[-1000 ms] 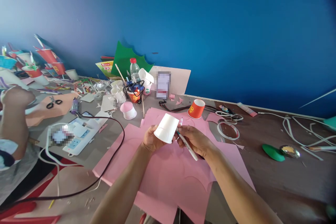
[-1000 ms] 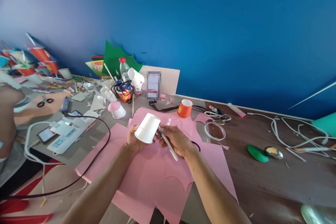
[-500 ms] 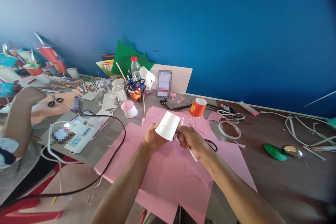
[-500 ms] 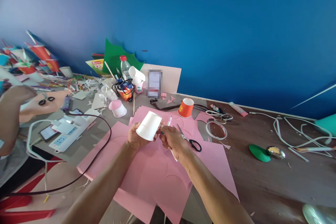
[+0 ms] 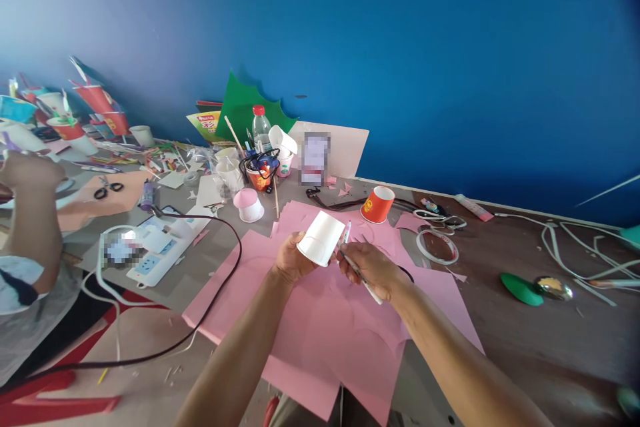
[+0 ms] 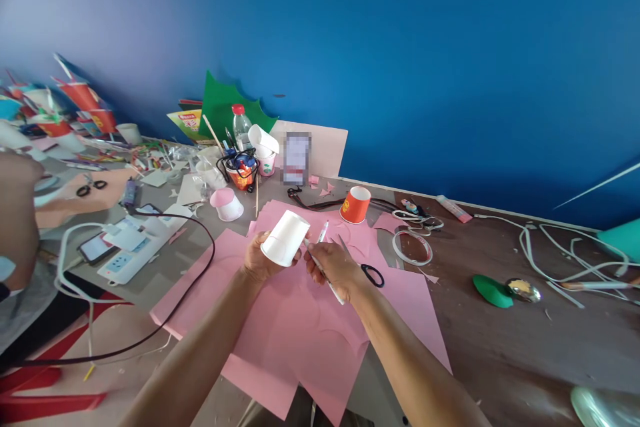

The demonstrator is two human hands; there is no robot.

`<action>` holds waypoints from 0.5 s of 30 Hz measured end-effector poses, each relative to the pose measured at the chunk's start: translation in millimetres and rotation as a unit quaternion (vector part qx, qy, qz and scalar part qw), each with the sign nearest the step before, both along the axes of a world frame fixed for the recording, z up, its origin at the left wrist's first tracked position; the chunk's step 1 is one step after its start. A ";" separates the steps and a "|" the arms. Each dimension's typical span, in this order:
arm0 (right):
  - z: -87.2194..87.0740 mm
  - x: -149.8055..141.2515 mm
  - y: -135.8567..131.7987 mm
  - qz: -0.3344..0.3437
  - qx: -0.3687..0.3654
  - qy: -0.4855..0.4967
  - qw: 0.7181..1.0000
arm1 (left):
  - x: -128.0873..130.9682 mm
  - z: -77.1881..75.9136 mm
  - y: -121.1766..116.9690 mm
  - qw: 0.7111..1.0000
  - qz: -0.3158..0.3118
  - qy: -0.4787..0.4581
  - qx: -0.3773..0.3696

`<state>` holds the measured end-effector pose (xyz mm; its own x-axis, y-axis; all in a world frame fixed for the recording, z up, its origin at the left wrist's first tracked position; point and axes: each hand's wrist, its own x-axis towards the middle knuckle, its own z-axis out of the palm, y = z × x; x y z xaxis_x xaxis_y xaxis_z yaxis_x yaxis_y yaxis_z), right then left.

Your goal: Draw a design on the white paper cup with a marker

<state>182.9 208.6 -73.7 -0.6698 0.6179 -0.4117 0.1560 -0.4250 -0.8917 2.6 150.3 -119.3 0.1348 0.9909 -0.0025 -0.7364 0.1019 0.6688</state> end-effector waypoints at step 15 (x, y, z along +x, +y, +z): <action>2.7 28.6 21.0 -0.255 0.122 0.080 0.956 | 0.9 2.3 10.8 0.948 0.272 0.163 -0.001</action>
